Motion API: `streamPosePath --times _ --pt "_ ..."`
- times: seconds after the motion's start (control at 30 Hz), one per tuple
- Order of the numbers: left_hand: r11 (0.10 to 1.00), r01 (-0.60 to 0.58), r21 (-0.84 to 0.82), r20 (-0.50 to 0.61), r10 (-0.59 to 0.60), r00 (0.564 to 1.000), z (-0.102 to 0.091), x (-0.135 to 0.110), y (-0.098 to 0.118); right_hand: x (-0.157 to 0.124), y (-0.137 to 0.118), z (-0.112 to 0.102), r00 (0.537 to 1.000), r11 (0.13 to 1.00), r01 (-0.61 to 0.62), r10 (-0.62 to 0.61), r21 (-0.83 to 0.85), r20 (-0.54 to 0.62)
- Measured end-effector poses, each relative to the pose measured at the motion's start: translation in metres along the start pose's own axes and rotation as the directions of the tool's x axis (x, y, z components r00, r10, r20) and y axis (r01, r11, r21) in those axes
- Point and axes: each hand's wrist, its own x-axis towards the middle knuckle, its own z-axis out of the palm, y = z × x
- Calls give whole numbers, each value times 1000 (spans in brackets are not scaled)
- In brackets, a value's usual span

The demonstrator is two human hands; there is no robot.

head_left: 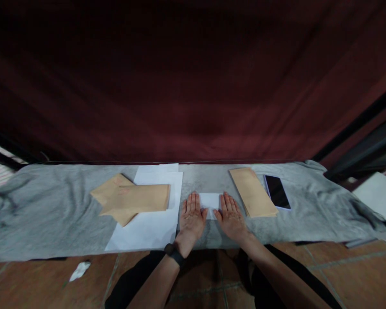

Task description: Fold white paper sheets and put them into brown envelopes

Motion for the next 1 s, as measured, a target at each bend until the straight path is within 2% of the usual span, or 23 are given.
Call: streamPosePath --times 0.23,0.5,0.6,0.67,0.8,0.9,1.0 --pt "999 20 40 -31 -19 999 1 -7 -4 -4 9 -5 999 1000 21 -20 -11 38" --pt "999 15 48 -53 -12 999 2 -8 -5 -9 14 -15 1000 1000 25 -25 -13 11" --pt "999 17 40 -36 -16 999 -2 -8 -5 -9 7 -25 994 994 99 -100 40 41" --pt "999 -23 33 -37 24 999 -5 -10 -4 -12 -1 -31 979 978 181 -189 99 73" --pt "978 -207 -3 -60 206 977 -9 -23 -2 -22 -12 -37 949 947 276 -296 164 110" --pt "951 -307 -25 -79 304 949 -11 -32 -5 -27 -12 -38 948 946 278 -298 164 110" --pt "943 -332 -33 -81 328 941 -13 -37 -10 -30 -7 -39 959 956 248 -266 158 102"
